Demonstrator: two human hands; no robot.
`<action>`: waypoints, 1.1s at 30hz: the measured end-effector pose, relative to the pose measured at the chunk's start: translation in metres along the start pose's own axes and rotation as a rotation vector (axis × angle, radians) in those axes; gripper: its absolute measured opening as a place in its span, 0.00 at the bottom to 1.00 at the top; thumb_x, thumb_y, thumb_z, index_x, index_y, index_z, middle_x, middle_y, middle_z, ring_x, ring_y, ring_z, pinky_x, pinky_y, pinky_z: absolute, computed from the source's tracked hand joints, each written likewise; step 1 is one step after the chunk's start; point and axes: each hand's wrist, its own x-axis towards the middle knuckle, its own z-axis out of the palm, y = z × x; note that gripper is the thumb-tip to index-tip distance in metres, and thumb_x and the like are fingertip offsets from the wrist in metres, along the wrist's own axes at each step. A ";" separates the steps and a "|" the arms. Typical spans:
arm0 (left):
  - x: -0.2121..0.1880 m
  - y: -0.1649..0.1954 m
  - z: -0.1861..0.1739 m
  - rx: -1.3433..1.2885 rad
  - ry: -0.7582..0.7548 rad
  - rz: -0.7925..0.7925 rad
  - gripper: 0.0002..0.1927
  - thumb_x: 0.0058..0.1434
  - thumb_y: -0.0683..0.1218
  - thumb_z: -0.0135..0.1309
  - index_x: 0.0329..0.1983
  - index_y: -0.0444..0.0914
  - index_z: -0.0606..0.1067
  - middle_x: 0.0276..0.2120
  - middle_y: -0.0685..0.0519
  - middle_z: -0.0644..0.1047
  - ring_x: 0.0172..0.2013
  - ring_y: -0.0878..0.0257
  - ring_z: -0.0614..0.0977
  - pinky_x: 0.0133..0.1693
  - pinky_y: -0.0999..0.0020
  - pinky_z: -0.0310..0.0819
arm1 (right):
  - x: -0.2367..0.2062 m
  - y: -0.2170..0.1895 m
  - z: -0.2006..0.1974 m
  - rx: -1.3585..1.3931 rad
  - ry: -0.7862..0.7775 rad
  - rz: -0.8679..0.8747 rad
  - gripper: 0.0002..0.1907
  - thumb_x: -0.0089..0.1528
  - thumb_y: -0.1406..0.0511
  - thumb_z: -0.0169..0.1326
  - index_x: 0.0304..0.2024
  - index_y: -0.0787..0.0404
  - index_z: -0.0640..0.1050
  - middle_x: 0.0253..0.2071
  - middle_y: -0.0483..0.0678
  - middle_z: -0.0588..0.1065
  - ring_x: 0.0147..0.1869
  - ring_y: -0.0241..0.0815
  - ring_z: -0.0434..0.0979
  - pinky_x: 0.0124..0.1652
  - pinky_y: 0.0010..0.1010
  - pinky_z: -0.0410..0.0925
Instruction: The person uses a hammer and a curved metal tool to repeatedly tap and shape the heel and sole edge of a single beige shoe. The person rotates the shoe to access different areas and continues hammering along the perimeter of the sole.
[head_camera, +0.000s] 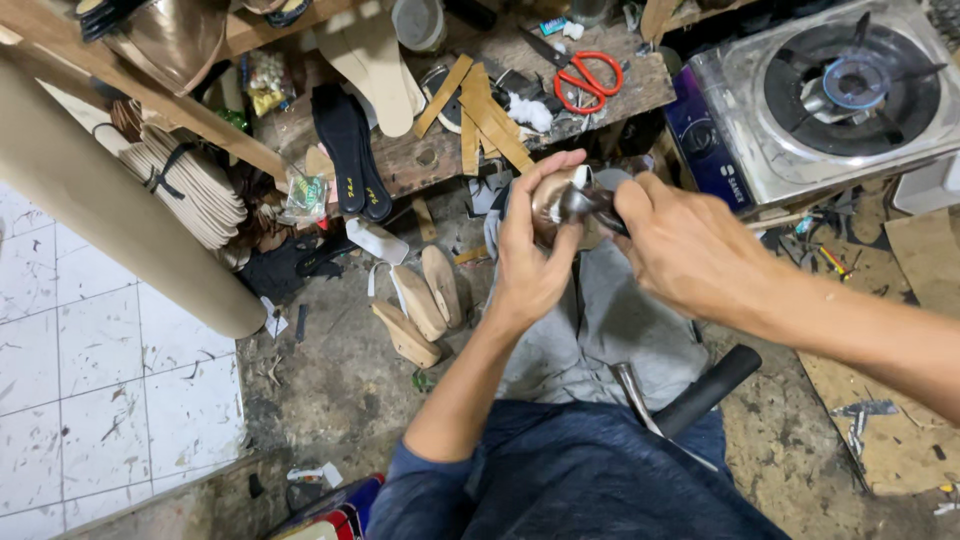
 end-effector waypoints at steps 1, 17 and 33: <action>0.004 0.004 -0.009 -0.024 -0.081 -0.015 0.27 0.68 0.32 0.47 0.70 0.37 0.63 0.67 0.47 0.71 0.67 0.60 0.72 0.69 0.68 0.65 | 0.000 0.003 0.004 0.042 0.046 -0.004 0.14 0.57 0.71 0.55 0.40 0.71 0.65 0.38 0.65 0.71 0.36 0.69 0.76 0.33 0.53 0.70; 0.005 0.021 -0.029 0.367 -0.297 0.077 0.31 0.74 0.37 0.34 0.80 0.36 0.49 0.69 0.42 0.71 0.64 0.53 0.80 0.64 0.65 0.72 | -0.001 0.009 -0.024 0.017 -0.144 -0.165 0.18 0.53 0.73 0.53 0.45 0.71 0.67 0.37 0.61 0.72 0.38 0.64 0.77 0.35 0.50 0.71; 0.007 0.031 -0.040 0.437 -0.381 0.034 0.35 0.73 0.34 0.38 0.81 0.38 0.45 0.69 0.43 0.72 0.62 0.51 0.81 0.64 0.62 0.72 | -0.007 0.001 -0.006 -0.004 -0.110 -0.196 0.20 0.46 0.76 0.54 0.41 0.70 0.66 0.36 0.62 0.71 0.39 0.65 0.76 0.36 0.49 0.70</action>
